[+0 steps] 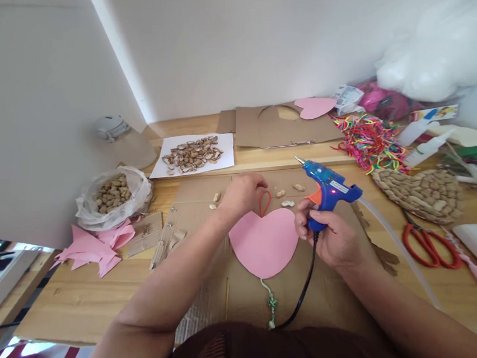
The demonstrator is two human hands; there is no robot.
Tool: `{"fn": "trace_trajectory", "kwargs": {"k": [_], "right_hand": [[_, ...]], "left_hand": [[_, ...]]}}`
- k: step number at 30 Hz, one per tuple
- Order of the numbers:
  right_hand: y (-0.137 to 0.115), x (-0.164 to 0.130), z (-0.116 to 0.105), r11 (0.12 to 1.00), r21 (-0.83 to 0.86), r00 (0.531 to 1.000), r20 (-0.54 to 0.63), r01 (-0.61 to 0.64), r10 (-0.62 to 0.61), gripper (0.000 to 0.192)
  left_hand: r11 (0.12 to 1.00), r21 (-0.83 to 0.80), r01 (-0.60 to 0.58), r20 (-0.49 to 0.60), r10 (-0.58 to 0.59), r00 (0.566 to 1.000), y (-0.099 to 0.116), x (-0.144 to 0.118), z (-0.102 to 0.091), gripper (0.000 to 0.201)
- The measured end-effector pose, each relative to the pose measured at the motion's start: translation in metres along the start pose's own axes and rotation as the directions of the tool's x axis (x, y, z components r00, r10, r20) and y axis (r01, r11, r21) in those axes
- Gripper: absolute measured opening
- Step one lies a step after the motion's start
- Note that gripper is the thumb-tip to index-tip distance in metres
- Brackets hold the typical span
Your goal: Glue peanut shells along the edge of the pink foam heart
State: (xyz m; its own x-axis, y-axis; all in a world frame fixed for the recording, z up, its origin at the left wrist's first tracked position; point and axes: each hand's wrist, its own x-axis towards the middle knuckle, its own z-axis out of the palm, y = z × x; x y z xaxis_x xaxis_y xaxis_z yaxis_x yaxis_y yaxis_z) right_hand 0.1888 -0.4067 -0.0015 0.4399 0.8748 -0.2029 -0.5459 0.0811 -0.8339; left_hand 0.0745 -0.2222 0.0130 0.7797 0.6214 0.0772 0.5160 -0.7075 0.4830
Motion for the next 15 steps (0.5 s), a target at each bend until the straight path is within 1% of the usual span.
{"fn": "trace_trajectory", "kwargs": {"k": [2, 5, 9, 12, 15], "right_hand": [[0.003, 0.001, 0.0, 0.999, -0.006, 0.999, -0.023, 0.044, -0.044, 0.016], [0.009, 0.003, 0.0, 0.993, -0.008, 0.992, -0.06, 0.114, -0.114, 0.014], [0.018, 0.006, -0.001, 0.993, -0.014, 0.99, -0.075, 0.12, -0.121, 0.015], [0.023, 0.007, -0.002, 0.994, -0.012, 0.991, -0.078, 0.113, -0.113, 0.015], [0.025, 0.009, -0.004, 0.992, -0.007, 0.989, -0.082, 0.124, -0.125, 0.014]], "left_hand": [[1.0, 0.021, -0.023, 0.007, 0.022, 1.0, 0.011, 0.002, 0.01, 0.019], [0.994, 0.097, -0.05, -0.004, 0.051, 0.999, 0.023, 0.007, 0.028, 0.015], [0.988, 0.144, -0.059, 0.009, 0.059, 0.998, 0.03, 0.014, 0.045, 0.017], [0.988, 0.143, -0.061, 0.022, 0.059, 0.998, 0.031, 0.016, 0.048, 0.02], [0.992, 0.122, -0.027, 0.005, 0.027, 1.0, 0.029, 0.017, 0.039, 0.024]]}}
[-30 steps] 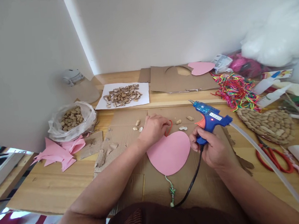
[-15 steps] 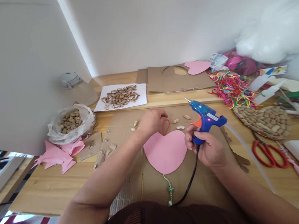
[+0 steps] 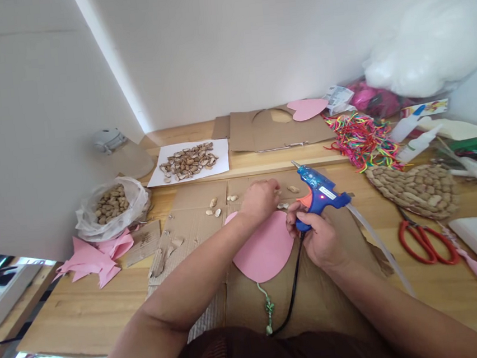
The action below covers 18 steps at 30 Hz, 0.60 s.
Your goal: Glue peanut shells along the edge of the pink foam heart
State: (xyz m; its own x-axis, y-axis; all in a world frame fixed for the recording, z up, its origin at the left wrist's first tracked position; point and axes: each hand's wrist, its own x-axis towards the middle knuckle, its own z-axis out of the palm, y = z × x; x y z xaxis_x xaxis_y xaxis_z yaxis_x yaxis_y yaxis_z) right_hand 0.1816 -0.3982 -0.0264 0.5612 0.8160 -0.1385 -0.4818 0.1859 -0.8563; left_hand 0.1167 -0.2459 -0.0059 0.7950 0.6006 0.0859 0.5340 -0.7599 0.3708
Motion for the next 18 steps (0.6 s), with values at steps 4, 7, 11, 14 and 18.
{"fn": "trace_trajectory", "kwargs": {"k": [4, 7, 11, 14, 18], "right_hand": [[0.002, 0.002, -0.001, 1.0, 0.002, 1.0, 0.005, 0.008, -0.008, 0.014], [0.004, 0.003, -0.002, 1.0, 0.0, 1.0, 0.008, 0.002, -0.002, 0.014], [0.005, 0.004, -0.002, 1.0, -0.011, 1.0, 0.019, -0.01, 0.011, 0.014], [0.004, 0.005, -0.002, 1.0, -0.014, 1.0, 0.023, -0.013, 0.013, 0.014], [0.005, 0.005, -0.003, 1.0, -0.019, 1.0, 0.027, -0.008, 0.009, 0.013]], "left_hand": [[0.985, -0.146, 0.09, -0.003, -0.091, 0.996, -0.018, 0.007, -0.019, 0.023], [0.977, -0.187, 0.104, 0.083, -0.089, 0.993, -0.034, 0.015, -0.025, 0.022], [0.99, -0.133, 0.045, 0.153, -0.024, 0.988, -0.042, 0.023, -0.019, 0.017], [0.996, -0.091, 0.003, 0.148, 0.01, 0.989, -0.043, 0.028, -0.015, 0.015], [0.998, -0.017, -0.063, 0.125, 0.064, 0.99, -0.045, 0.033, -0.013, 0.021]]}}
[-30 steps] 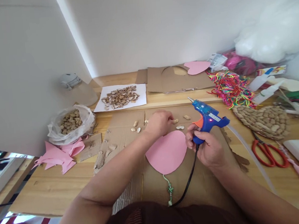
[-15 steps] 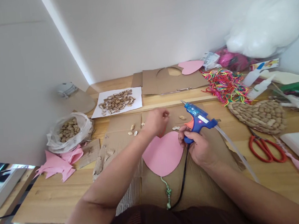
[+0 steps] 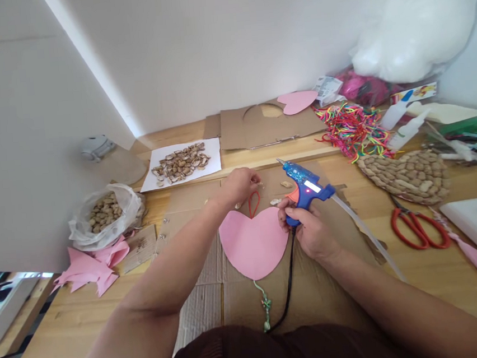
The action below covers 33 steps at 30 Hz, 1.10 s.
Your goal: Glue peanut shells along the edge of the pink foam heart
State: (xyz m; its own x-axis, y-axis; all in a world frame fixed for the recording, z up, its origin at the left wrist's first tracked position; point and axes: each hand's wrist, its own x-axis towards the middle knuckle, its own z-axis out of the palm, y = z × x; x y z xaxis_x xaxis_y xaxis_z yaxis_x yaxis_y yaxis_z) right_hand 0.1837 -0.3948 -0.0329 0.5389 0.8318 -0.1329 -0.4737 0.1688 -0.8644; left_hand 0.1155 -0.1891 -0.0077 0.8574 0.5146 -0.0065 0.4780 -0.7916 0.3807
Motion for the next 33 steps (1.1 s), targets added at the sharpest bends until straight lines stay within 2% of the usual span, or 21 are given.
{"fn": "trace_trajectory", "kwargs": {"k": [10, 16, 23, 30, 33], "right_hand": [[0.002, 0.0, 0.0, 1.0, -0.005, 1.0, 0.005, 0.012, -0.012, 0.013], [0.003, 0.001, -0.001, 1.0, 0.001, 1.0, 0.001, 0.023, -0.023, 0.011], [0.003, 0.001, -0.001, 1.0, 0.006, 1.0, -0.007, 0.022, -0.022, 0.011], [0.003, 0.001, 0.0, 1.0, -0.004, 0.999, -0.026, 0.026, -0.026, 0.011], [0.005, 0.001, 0.0, 1.0, -0.011, 0.999, -0.047, 0.015, -0.015, 0.011]], "left_hand": [[0.969, 0.113, -0.221, 0.043, 0.217, 0.975, -0.002, 0.005, -0.008, 0.026], [0.931, 0.144, -0.335, 0.088, 0.325, 0.942, -0.006, 0.009, -0.003, 0.027], [0.902, 0.164, -0.399, 0.125, 0.382, 0.916, -0.007, 0.01, 0.0, 0.031], [0.843, 0.217, -0.492, 0.201, 0.455, 0.867, -0.002, 0.009, -0.008, 0.027], [0.832, 0.245, -0.498, 0.211, 0.455, 0.865, -0.003, 0.008, -0.012, 0.025]]}}
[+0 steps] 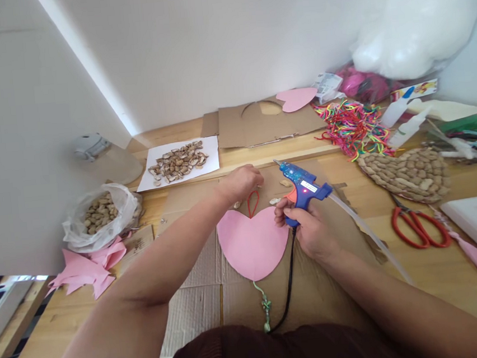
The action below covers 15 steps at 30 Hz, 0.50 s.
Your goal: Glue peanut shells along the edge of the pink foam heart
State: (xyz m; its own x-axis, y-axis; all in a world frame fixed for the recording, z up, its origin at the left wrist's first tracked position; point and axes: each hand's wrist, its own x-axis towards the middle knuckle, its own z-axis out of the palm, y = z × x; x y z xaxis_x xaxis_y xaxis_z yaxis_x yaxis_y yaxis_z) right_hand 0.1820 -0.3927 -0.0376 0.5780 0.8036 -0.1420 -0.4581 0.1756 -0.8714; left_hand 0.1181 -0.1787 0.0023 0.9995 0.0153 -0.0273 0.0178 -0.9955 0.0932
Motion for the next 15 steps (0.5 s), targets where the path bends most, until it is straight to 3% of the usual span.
{"fn": "trace_trajectory", "kwargs": {"k": [15], "right_hand": [[0.005, 0.002, -0.001, 1.0, 0.001, 0.999, -0.041, -0.002, 0.002, 0.011]], "left_hand": [[0.949, 0.311, -0.052, 0.081, 0.028, 0.996, 0.017, -0.001, -0.019, 0.014]]}}
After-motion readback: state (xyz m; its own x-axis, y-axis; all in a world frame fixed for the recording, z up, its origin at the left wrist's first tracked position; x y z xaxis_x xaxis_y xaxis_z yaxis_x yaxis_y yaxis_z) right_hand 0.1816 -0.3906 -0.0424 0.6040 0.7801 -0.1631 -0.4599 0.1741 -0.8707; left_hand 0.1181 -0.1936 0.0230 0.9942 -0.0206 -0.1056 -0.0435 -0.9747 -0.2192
